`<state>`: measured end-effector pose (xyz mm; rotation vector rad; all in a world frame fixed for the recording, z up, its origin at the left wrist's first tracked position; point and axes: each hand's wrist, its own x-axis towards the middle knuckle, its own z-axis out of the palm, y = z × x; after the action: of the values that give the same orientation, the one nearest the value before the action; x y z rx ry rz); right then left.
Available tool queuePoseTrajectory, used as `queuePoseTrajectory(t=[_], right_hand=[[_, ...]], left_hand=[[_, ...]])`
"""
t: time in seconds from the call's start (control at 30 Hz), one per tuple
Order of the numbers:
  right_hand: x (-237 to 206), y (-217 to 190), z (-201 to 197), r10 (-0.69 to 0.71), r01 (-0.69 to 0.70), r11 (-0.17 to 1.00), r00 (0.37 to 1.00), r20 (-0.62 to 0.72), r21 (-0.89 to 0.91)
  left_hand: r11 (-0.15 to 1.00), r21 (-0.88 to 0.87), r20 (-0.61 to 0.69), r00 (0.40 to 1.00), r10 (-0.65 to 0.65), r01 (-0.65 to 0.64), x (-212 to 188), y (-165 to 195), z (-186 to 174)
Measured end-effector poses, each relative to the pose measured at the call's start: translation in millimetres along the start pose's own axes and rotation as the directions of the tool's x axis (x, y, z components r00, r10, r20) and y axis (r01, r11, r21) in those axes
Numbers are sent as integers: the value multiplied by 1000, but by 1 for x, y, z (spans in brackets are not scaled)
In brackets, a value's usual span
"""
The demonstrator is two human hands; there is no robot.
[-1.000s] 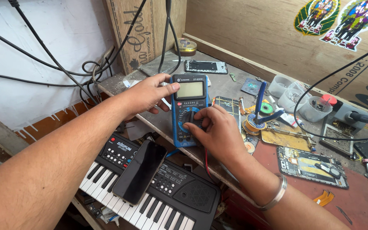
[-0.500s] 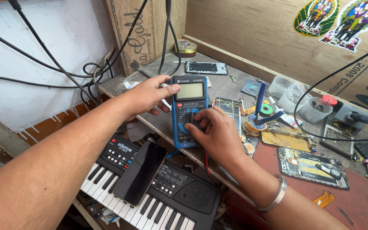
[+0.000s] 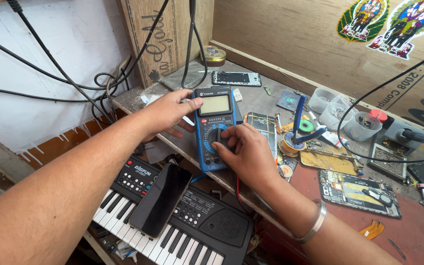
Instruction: The person uses a digital multimeter to test a small electronic component. They rotate the dial to select different measurement modes and touch the probes to the component, observing the readings on the display.
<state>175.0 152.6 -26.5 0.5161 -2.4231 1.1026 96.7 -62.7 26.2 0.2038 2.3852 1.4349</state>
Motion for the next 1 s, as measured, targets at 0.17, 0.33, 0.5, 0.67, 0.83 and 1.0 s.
queuePoseTrajectory(t=[0.17, 0.33, 0.5, 0.67, 0.83, 1.0], right_hand=[[0, -1, 0, -7, 7, 1000, 1000, -1, -13], [-1, -1, 2, -11, 11, 1000, 1000, -4, -27], [-1, 0, 4, -49, 49, 999, 999, -11, -15], [1, 2, 1, -64, 65, 998, 997, 31, -19], [1, 1, 0, -62, 62, 998, 997, 49, 5], [2, 3, -2, -101, 102, 995, 993, 55, -4]], left_hand=[[998, -40, 20, 999, -42, 43, -5, 4, 4], [999, -44, 37, 999, -21, 23, -4, 3, 1], [999, -38, 38, 999, -17, 19, -3, 1, 1], [999, -26, 36, 999, -28, 29, -3, 1, 1], [999, -21, 33, 999, -26, 27, -4, 2, 1], [1000, -18, 33, 999, -21, 22, -4, 1, 0]])
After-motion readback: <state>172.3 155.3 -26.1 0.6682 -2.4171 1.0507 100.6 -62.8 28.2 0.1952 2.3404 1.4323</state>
